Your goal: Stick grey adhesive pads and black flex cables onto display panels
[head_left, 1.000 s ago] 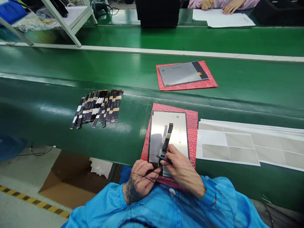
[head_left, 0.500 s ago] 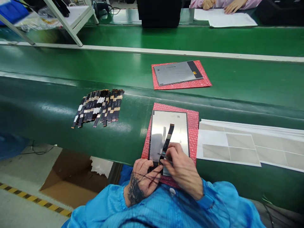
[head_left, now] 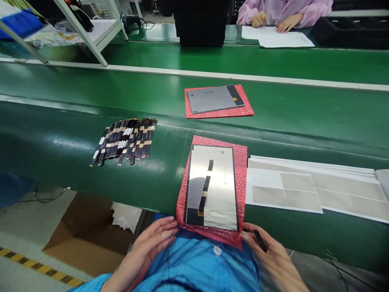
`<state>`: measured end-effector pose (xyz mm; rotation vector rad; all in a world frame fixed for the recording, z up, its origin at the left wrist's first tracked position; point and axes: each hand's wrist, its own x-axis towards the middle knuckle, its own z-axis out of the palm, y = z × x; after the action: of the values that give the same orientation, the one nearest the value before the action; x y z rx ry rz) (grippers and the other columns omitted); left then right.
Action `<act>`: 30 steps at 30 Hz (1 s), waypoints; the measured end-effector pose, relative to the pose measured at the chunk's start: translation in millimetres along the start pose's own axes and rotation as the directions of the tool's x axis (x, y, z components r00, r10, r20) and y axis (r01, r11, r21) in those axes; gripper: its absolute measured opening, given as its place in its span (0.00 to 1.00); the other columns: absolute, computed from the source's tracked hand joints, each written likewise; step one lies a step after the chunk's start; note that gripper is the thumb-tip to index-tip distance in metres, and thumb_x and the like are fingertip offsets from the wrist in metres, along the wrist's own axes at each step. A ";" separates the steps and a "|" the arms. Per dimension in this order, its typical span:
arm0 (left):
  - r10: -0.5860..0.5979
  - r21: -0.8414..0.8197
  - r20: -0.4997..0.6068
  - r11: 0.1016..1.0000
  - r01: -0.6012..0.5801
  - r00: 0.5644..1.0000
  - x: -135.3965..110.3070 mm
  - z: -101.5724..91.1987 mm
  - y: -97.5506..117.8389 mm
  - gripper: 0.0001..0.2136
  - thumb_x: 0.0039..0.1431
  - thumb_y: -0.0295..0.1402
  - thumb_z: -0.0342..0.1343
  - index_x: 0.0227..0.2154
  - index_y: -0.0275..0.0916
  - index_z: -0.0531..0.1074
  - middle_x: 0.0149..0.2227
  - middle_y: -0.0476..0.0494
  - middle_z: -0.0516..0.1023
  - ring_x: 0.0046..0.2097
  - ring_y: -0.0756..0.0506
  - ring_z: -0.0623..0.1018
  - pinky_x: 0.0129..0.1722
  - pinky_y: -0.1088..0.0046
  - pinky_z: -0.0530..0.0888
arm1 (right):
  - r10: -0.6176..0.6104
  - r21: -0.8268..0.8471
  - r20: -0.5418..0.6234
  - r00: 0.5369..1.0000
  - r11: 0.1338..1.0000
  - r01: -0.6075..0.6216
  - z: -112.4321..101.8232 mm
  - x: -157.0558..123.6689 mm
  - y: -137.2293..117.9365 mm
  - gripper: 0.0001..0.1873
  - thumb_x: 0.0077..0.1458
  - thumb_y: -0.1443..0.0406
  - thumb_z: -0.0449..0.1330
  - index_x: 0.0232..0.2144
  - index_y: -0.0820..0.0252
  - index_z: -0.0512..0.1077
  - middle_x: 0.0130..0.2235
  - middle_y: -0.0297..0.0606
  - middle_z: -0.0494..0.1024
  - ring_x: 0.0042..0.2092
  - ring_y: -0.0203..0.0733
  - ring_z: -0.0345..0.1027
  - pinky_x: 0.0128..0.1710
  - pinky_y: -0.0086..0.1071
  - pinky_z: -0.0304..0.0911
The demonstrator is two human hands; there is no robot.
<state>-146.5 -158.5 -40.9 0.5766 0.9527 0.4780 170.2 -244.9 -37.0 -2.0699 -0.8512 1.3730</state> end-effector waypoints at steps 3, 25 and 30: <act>-0.175 -0.104 0.121 0.977 0.188 0.977 5.9 6.0 -7.8 0.13 0.59 0.39 0.61 0.46 0.45 0.79 0.51 0.40 0.76 0.57 0.39 0.73 0.61 0.61 0.67 | -0.022 0.071 0.105 0.994 0.997 0.015 9.3 12.0 -3.9 0.32 0.48 0.38 0.57 0.32 0.62 0.72 0.31 0.44 0.77 0.35 0.46 0.72 0.37 0.34 0.67; -0.423 -0.359 0.204 0.806 0.470 0.883 37.9 39.0 -4.5 0.25 0.38 0.44 0.74 0.40 0.37 0.81 0.52 0.39 0.76 0.60 0.39 0.70 0.60 0.70 0.68 | -0.813 -0.907 0.010 0.582 0.238 0.347 -52.3 32.7 7.1 0.24 0.70 0.55 0.43 0.59 0.62 0.62 0.62 0.50 0.63 0.28 0.35 0.75 0.21 0.28 0.68; -0.406 -0.419 0.164 0.796 0.436 0.899 36.2 51.1 1.9 0.27 0.30 0.44 0.76 0.37 0.40 0.81 0.54 0.42 0.74 0.65 0.37 0.62 0.60 0.68 0.69 | -0.822 -0.931 0.170 0.543 0.047 0.363 -66.5 42.9 10.6 0.21 0.71 0.62 0.41 0.60 0.63 0.60 0.61 0.45 0.65 0.36 0.36 0.77 0.24 0.27 0.70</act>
<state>-84.9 -147.5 -38.8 -0.0488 0.8388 0.2558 247.0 -225.3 -46.9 -1.9481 -2.3274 -0.2770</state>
